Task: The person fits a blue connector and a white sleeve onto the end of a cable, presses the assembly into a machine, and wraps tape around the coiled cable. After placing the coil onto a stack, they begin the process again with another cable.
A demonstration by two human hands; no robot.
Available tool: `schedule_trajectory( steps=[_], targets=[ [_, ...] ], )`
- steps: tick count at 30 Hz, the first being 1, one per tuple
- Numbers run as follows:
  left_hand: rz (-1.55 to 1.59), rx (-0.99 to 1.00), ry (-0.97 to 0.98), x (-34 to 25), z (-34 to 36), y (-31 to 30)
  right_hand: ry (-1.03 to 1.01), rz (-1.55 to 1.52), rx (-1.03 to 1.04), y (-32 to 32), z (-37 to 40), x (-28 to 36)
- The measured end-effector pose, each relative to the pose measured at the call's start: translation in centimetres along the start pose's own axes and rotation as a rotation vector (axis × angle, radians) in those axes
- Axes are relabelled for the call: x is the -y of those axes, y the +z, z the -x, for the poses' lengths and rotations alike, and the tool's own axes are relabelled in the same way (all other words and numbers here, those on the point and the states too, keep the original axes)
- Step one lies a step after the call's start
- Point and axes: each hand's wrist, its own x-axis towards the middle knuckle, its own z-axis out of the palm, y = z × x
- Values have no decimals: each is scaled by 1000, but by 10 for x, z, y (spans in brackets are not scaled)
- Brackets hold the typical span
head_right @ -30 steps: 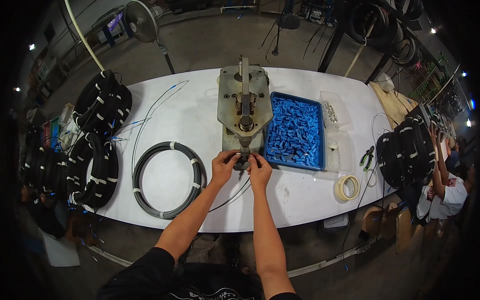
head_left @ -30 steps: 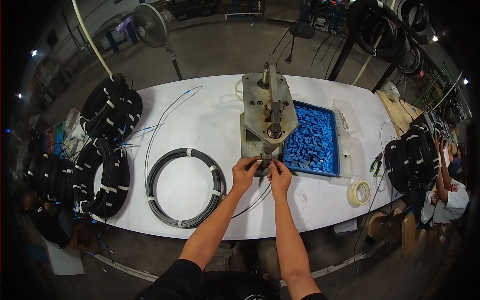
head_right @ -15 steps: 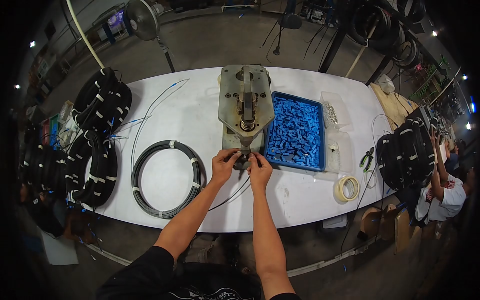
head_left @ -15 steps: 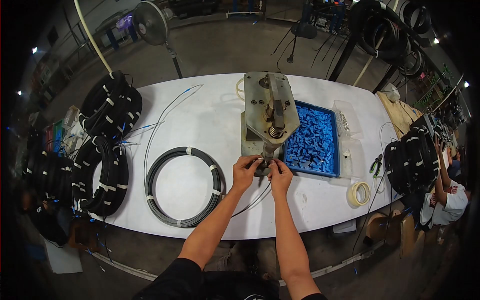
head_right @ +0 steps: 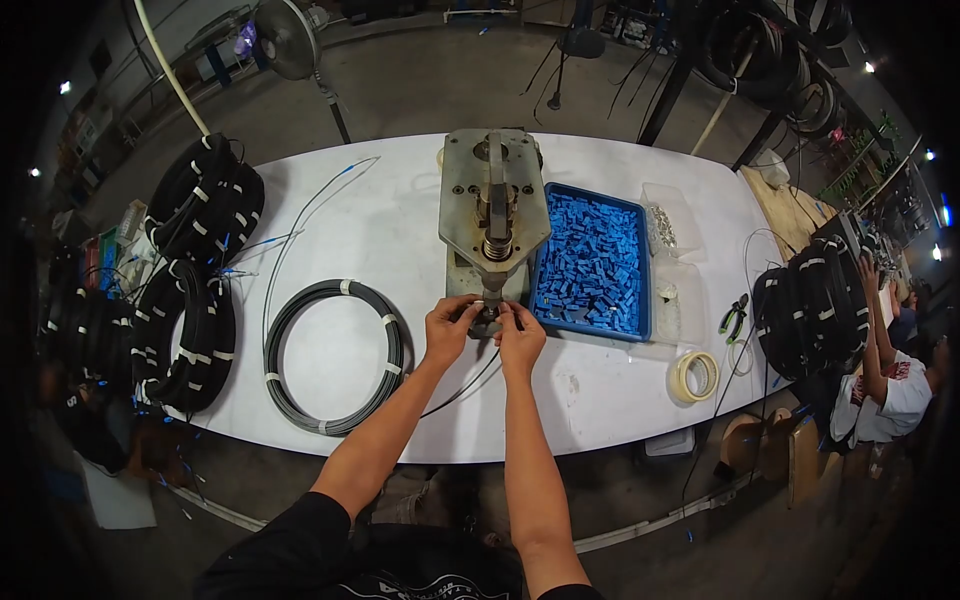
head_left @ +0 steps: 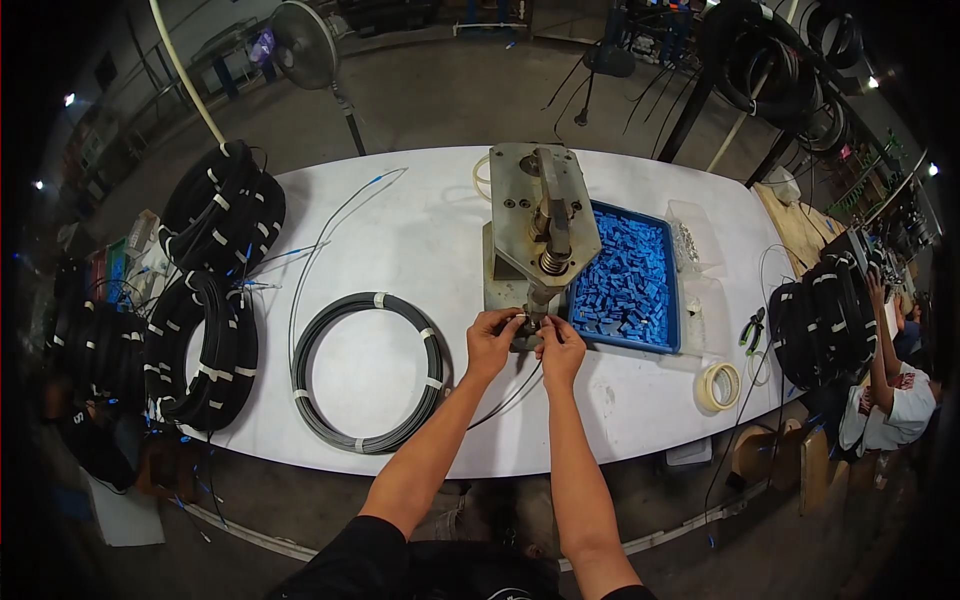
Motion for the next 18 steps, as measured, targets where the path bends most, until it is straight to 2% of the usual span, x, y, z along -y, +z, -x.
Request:
schedule_trajectory(
  steps=[8,18],
  targets=[
    [-26,-14,38,5,-1,0,6,-5,-5,0,-1,-2],
    [-13,-3,-5,1,-1,-1,-6,-9,-4,0,-1,-3]
  ],
)
